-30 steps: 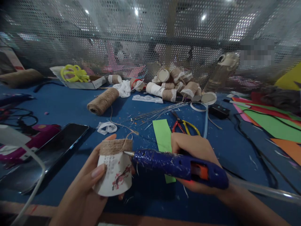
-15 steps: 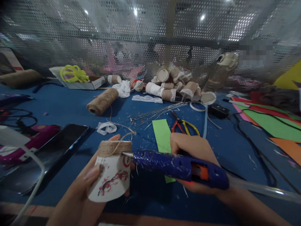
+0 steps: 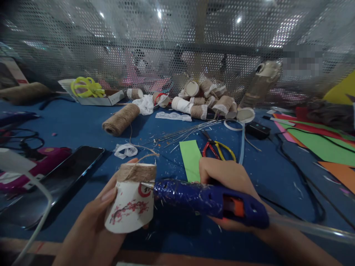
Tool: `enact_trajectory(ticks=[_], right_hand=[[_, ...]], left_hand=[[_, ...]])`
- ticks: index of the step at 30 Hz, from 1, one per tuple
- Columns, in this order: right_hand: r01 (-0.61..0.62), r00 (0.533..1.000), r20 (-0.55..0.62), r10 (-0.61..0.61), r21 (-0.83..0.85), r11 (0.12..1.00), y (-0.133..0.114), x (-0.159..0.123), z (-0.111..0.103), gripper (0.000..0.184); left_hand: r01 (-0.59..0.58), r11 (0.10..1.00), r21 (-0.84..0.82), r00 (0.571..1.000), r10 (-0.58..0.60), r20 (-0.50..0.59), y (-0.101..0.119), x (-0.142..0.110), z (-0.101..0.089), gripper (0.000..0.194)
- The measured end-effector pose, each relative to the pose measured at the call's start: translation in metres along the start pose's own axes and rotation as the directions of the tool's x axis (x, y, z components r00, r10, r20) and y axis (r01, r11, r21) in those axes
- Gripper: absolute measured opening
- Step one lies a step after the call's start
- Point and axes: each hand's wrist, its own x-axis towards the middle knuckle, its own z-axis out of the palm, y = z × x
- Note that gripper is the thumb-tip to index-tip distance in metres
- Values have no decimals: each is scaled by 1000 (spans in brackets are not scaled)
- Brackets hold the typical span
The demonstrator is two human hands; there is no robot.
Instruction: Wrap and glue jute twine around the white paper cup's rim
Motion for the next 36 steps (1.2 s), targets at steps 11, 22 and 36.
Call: enact_trajectory(ticks=[11,22,36], right_hand=[[-15,1000,-2,15,-11,1000,1,-1,0,26],[-14,1000,4,14,17,1000,5,-5,-1,26],[-7,1000,-3,7,-2,1000,4,-4,1,23]], left_hand=[[-13,999,-39,999,15,42,3,1,2,40],[62,998,-20,998,-63,-29,-4,-2,3,78],[7,1000,-5,995,-8,-102,-3,-6,9,69]])
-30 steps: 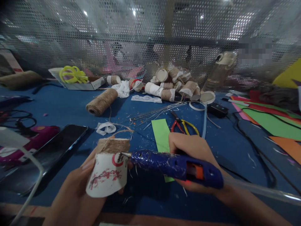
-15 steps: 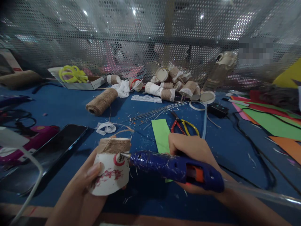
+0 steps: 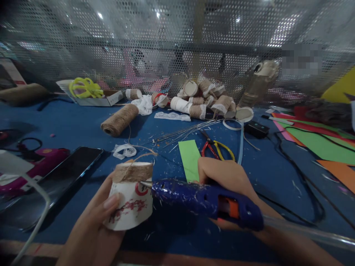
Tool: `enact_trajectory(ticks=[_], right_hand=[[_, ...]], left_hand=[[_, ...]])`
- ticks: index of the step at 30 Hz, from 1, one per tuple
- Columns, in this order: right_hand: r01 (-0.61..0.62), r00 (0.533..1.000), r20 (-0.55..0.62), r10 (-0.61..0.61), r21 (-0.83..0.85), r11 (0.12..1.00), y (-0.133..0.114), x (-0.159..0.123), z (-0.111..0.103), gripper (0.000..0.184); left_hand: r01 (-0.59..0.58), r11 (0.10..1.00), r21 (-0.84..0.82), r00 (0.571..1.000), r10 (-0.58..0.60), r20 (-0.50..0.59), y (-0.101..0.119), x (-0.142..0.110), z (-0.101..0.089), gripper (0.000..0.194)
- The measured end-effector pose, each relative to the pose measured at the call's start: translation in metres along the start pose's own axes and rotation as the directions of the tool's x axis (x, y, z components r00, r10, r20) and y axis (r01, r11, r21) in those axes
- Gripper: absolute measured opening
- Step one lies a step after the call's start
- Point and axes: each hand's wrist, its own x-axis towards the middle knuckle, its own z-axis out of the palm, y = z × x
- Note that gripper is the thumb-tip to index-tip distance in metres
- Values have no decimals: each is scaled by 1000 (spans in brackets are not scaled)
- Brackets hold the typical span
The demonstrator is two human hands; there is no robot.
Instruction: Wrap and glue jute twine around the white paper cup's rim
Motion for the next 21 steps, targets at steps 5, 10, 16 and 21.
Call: enact_trajectory(ticks=[5,10,16,21], right_hand=[[-5,1000,-14,5,-17,1000,-1,0,0,23],[-15,1000,12,15,10,1000,2,-2,-1,26],[-33,999,10,33,10,999,-2,1,-2,27],[-28,999,24,27,28,999,0,-1,-2,26]], left_hand=[[9,999,-54,996,-4,91,-1,4,-5,65],[-3,998,-57,988,11,152,-1,7,-8,67],[-27,998,-56,985,36,169,0,8,-6,73],[14,999,-38,991,-9,136,-1,6,-6,88]])
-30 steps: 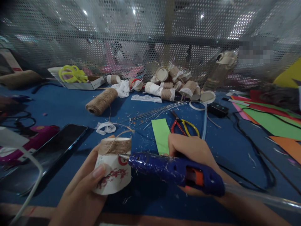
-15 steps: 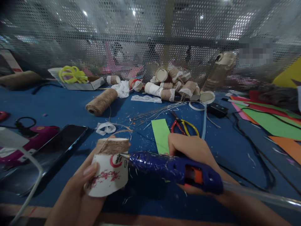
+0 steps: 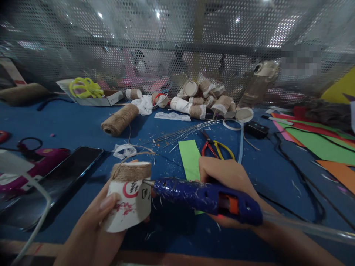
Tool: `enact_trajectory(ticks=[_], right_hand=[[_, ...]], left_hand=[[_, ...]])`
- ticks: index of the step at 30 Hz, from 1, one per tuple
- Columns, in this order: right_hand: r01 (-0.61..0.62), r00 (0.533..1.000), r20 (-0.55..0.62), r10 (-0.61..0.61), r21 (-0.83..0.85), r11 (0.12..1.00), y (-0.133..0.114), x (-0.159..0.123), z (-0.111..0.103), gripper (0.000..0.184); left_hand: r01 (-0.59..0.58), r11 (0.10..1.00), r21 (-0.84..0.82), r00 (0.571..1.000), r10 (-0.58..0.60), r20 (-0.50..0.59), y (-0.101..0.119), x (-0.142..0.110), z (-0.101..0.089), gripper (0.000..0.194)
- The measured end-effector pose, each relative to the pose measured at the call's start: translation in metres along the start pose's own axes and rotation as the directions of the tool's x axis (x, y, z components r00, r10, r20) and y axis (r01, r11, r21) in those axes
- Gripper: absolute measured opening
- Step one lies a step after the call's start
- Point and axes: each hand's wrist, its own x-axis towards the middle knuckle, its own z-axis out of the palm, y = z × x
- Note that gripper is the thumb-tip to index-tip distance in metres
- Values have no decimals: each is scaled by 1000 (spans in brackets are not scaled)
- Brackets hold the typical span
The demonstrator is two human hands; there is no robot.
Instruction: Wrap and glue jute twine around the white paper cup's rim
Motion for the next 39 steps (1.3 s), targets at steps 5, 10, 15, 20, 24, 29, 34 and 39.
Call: enact_trajectory(ticks=[5,10,15,20,24,29,34,39], right_hand=[[14,1000,-23,-15,-17,1000,1,-2,1,23],[-10,1000,-6,11,9,1000,-1,0,0,24],[-12,1000,-14,12,8,1000,-2,1,0,25],[-20,1000,-8,20,10,1000,-2,0,0,26],[-27,1000,-8,27,4,1000,-1,-1,0,28],[-25,1000,-11,25,-12,1000,-2,-2,1,24],[2,1000,-22,-2,-5,1000,-3,0,1,26],[12,1000,-10,-12,-10,1000,-2,4,0,26]], left_hand=[[59,998,16,997,-58,-51,1,-2,-3,91],[54,998,20,998,-54,-44,-2,-1,-5,90],[33,999,-38,998,-30,62,0,3,-6,77],[-5,998,-67,992,13,122,5,0,-2,67],[29,999,-45,993,-24,115,5,-1,-4,72],[109,993,-43,992,-107,63,-1,1,-9,95],[64,998,-19,997,-63,40,1,-1,-7,87],[34,999,-12,991,-32,130,4,1,-7,82]])
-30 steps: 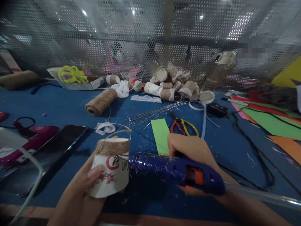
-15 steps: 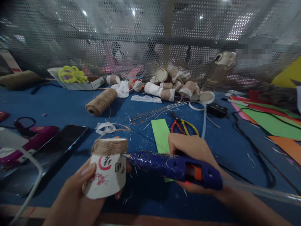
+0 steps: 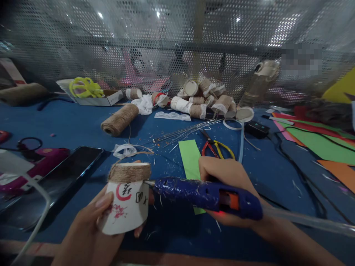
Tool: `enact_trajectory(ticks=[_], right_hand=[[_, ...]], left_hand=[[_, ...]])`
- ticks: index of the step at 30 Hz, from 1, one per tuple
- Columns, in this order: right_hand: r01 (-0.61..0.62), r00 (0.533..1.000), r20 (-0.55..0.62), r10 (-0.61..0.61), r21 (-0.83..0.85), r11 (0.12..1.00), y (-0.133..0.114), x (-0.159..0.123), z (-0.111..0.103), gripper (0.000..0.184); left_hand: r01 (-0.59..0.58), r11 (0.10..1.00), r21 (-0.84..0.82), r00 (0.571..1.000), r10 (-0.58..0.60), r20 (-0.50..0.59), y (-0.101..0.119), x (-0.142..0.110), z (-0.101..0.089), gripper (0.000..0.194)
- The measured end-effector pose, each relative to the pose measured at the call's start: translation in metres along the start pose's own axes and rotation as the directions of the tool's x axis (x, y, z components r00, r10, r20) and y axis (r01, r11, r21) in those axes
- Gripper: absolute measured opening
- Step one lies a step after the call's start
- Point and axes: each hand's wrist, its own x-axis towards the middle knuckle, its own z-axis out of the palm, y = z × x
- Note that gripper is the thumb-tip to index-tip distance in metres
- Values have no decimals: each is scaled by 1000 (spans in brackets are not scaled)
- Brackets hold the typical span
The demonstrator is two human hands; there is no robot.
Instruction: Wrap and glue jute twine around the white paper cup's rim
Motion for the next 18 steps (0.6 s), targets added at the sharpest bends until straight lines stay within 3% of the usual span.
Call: enact_trajectory(ticks=[7,11,15,18], right_hand=[[-16,1000,-4,16,2,1000,0,-3,0,26],[10,1000,-6,-10,-11,1000,-1,-4,0,23],[11,1000,9,-11,10,1000,4,-6,-1,20],[24,999,31,-22,-56,998,10,-4,-6,17]], left_hand=[[86,996,1,987,-85,-134,-5,-2,2,97],[13,993,118,963,20,-269,-5,-7,11,84],[-73,982,177,958,118,-263,-7,-8,15,59],[-86,983,160,965,122,-232,-9,-7,10,65]])
